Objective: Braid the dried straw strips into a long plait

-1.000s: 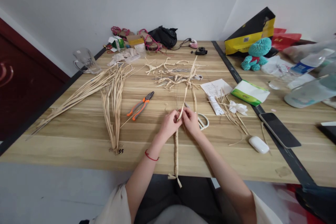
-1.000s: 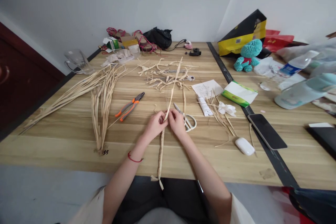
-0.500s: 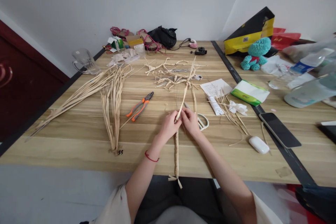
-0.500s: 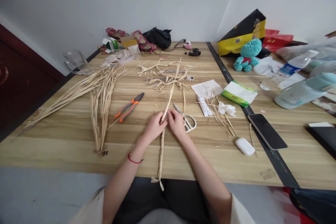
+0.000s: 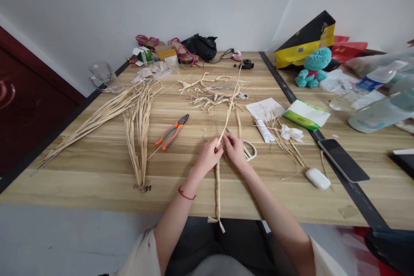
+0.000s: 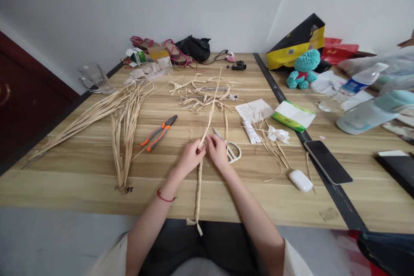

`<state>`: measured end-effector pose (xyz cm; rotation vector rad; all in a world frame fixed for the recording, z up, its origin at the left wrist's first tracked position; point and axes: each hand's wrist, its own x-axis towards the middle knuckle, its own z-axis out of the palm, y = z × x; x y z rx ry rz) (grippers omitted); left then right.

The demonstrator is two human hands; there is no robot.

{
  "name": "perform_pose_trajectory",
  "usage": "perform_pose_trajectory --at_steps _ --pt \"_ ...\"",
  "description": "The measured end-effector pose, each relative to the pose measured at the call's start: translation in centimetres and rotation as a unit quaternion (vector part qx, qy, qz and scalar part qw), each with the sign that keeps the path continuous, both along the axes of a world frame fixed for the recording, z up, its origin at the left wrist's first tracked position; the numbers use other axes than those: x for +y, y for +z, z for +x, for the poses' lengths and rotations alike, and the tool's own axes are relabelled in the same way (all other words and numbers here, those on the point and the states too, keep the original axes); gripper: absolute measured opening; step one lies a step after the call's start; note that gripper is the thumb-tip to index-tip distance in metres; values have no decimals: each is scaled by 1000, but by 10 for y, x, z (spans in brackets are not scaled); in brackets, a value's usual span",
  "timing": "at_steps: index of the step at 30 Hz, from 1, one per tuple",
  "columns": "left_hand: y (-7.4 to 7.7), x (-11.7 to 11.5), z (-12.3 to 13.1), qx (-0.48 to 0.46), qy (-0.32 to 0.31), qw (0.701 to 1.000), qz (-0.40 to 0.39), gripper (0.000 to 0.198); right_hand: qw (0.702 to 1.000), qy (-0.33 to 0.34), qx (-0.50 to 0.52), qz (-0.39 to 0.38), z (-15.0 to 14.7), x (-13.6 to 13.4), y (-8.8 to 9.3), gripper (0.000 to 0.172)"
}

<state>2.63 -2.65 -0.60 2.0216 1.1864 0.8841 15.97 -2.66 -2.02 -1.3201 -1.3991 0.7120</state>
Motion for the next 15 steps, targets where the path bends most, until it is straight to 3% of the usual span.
perform_pose_trajectory --at_steps 15 --pt "4 1 -2 2 8 1000 5 18 1000 -19 -10 17 4 0 3 28"
